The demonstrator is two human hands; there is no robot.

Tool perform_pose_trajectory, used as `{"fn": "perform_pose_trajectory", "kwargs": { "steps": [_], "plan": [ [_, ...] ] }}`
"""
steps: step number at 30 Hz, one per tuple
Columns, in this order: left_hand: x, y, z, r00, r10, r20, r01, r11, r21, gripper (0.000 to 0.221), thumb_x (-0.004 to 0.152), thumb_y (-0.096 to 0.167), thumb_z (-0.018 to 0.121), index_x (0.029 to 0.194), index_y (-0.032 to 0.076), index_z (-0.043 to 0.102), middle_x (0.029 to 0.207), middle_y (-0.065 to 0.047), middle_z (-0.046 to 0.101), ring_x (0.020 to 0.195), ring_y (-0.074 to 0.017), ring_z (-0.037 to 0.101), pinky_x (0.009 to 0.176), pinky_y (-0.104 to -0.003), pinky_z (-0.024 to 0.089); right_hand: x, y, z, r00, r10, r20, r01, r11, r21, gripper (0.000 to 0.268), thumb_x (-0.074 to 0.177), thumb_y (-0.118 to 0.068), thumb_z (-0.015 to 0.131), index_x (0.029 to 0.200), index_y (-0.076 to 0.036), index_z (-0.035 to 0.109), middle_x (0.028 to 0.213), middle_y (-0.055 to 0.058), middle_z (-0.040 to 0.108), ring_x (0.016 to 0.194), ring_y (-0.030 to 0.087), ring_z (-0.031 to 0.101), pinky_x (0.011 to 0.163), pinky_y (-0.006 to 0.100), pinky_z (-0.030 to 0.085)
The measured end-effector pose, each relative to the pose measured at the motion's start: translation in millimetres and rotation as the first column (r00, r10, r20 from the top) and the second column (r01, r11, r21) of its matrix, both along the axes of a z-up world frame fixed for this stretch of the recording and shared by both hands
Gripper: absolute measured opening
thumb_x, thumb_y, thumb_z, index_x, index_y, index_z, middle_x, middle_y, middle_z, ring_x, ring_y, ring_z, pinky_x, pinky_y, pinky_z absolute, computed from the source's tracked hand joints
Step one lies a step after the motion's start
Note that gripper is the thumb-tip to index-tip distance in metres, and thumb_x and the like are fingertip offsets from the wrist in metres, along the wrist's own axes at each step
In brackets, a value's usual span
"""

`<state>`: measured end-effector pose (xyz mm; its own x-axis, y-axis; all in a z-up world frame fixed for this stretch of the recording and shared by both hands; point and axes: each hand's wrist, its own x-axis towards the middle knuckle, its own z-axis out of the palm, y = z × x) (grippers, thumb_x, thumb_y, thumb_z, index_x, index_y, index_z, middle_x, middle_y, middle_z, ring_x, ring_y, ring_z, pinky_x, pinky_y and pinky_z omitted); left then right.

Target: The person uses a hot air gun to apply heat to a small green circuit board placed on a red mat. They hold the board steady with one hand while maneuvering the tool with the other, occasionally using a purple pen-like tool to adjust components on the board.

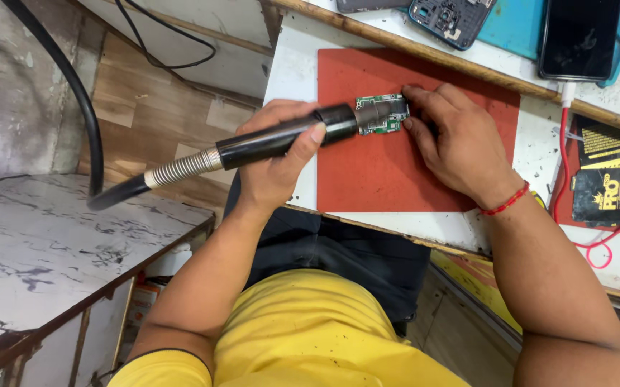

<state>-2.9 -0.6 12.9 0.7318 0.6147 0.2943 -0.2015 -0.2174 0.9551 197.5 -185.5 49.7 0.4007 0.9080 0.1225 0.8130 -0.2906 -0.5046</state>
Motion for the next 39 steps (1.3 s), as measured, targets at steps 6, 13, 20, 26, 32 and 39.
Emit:
{"fn": "perform_pose_trajectory", "kwargs": {
  "steps": [6,13,20,26,32,39],
  "plan": [
    [0,1,2,0.999,0.044,-0.006,-0.044,0.999,0.03,0.025,0.099,0.017,0.077,0.115,-0.001,0.071,0.113,-0.013,0.072,0.099,-0.0212,0.071,0.092,-0.031,0.057,4,0,-3,1.0,0.014,0.012,-0.014,1.0,0.007,0.036,0.1,-0.008,0.072,0.135,-0.003,0.066,0.105,0.015,0.064,0.093,0.035,0.065,0.079,0.043,0.053],
    [5,-1,-4,0.982,0.189,-0.003,-0.189,0.978,-0.086,0.028,0.101,0.022,0.076,0.118,0.0,0.07,0.116,-0.012,0.07,0.103,-0.0216,0.072,0.095,-0.034,0.06,3,-3,-2,0.999,0.032,0.017,-0.032,0.999,0.015,0.035,0.101,-0.007,0.073,0.135,-0.003,0.066,0.106,0.014,0.064,0.089,0.033,0.066,0.077,0.041,0.053],
    [0,-4,-4,0.997,0.074,-0.018,-0.074,0.997,-0.002,0.026,0.102,0.017,0.078,0.121,0.001,0.07,0.113,-0.011,0.072,0.101,-0.0181,0.071,0.094,-0.031,0.058,5,-6,-5,0.997,0.068,0.034,-0.068,0.997,0.024,0.034,0.104,-0.006,0.074,0.136,-0.001,0.065,0.106,0.014,0.063,0.091,0.031,0.066,0.079,0.041,0.054],
    [-8,-3,-6,0.999,0.042,0.025,-0.041,0.999,-0.03,0.026,0.102,0.016,0.08,0.121,0.001,0.071,0.113,-0.01,0.072,0.102,-0.0182,0.071,0.095,-0.03,0.057,9,-9,-13,0.994,0.101,0.052,-0.103,0.994,0.038,0.03,0.104,-0.001,0.072,0.134,0.0,0.066,0.103,0.015,0.062,0.089,0.029,0.066,0.083,0.039,0.053],
    [-4,0,-8,1.0,0.024,0.018,-0.024,1.0,-0.009,0.026,0.104,0.02,0.079,0.121,0.001,0.071,0.114,-0.01,0.073,0.104,-0.0184,0.072,0.097,-0.029,0.058,10,-11,-13,0.995,0.088,0.037,-0.09,0.995,0.045,0.033,0.103,0.001,0.073,0.134,0.001,0.065,0.101,0.014,0.062,0.087,0.028,0.065,0.081,0.038,0.053],
    [-2,1,-7,1.0,0.019,0.003,-0.019,0.998,0.058,0.026,0.103,0.018,0.079,0.12,0.0,0.07,0.113,-0.011,0.071,0.102,-0.0186,0.071,0.095,-0.03,0.057,10,-12,-12,0.994,0.102,0.039,-0.105,0.993,0.055,0.034,0.102,0.001,0.074,0.135,0.001,0.065,0.102,0.014,0.062,0.087,0.028,0.065,0.081,0.038,0.053]
  ]
}}
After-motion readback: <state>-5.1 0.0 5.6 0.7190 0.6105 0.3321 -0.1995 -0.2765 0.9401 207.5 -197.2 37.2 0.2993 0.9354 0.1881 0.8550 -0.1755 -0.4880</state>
